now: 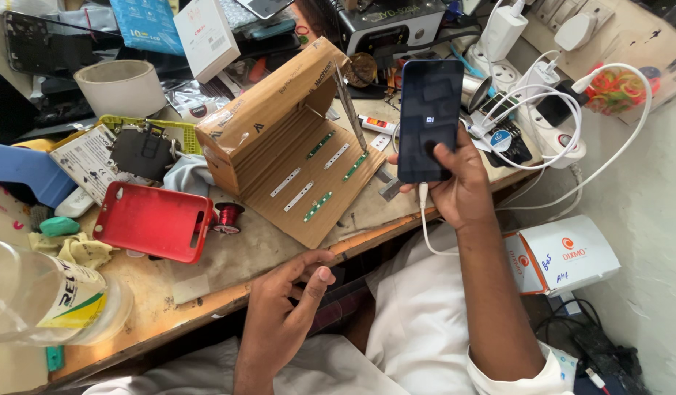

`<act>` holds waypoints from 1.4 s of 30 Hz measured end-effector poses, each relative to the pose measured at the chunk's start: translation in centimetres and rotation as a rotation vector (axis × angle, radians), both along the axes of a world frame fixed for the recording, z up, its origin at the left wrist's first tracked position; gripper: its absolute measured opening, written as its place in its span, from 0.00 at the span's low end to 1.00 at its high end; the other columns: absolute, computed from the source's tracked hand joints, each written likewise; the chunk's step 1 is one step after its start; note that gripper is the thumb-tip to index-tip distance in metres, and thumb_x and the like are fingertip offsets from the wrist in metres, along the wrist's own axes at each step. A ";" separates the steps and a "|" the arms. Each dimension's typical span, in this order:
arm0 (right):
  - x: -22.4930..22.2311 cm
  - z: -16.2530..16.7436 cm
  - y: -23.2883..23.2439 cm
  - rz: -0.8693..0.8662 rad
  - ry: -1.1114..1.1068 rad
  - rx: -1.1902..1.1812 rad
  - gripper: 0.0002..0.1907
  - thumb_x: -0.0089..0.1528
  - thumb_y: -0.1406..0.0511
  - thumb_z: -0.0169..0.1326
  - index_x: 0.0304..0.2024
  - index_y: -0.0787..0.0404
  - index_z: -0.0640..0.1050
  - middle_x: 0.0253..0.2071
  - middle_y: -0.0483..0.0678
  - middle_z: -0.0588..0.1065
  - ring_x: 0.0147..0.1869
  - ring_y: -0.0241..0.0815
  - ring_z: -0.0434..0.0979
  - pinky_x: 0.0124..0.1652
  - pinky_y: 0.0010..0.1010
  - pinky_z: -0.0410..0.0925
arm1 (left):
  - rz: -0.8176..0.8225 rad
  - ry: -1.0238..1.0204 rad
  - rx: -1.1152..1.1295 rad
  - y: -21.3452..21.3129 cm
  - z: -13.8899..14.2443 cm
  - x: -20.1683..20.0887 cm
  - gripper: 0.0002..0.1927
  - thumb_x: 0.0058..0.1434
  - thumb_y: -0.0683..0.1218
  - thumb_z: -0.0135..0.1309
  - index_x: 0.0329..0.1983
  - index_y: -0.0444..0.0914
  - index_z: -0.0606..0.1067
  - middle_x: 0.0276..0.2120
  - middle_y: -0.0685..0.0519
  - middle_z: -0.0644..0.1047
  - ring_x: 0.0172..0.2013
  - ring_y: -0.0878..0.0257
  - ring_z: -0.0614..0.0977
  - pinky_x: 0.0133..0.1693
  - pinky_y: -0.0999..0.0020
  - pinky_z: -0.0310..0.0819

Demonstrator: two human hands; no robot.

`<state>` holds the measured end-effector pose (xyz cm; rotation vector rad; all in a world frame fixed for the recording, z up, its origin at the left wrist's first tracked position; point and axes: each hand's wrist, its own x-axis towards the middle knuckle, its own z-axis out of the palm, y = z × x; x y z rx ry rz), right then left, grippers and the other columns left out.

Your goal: The person handles small LED strip boards at a cluttered workbench, holding and positioning them on a cardboard jig, then picks up a phone, connects a charging cable to it, and holds the phone as it displays a charging indicator.

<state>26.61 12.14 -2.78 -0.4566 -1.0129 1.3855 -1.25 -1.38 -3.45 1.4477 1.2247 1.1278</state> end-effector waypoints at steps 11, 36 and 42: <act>1.0 -0.2 0.4 0.164 0.063 0.013 0.37 0.72 0.48 0.45 0.74 0.68 0.63 0.69 0.66 0.66 0.63 0.72 0.75 0.45 0.59 0.76 | 0.012 -0.017 -0.016 0.0 -0.2 0.0 0.14 0.64 0.47 0.57 0.48 0.34 0.81 0.27 0.54 0.83 0.24 0.72 0.77 0.26 0.75 0.74; -3.1 3.2 -7.5 -0.092 -0.056 -0.005 0.34 0.72 0.44 0.37 0.67 0.63 0.66 0.54 0.61 0.74 0.52 0.53 0.78 0.45 0.47 0.76 | 0.015 0.018 -0.018 0.2 -1.3 0.1 0.16 0.64 0.48 0.56 0.49 0.34 0.81 0.27 0.54 0.84 0.26 0.71 0.81 0.29 0.76 0.77; -2.9 3.4 -8.2 0.037 0.099 -0.036 0.35 0.73 0.48 0.38 0.66 0.72 0.68 0.56 0.69 0.74 0.54 0.63 0.79 0.48 0.56 0.76 | 0.017 0.041 -0.037 0.2 -1.4 -0.1 0.16 0.64 0.49 0.56 0.49 0.34 0.82 0.27 0.55 0.84 0.25 0.71 0.80 0.30 0.75 0.77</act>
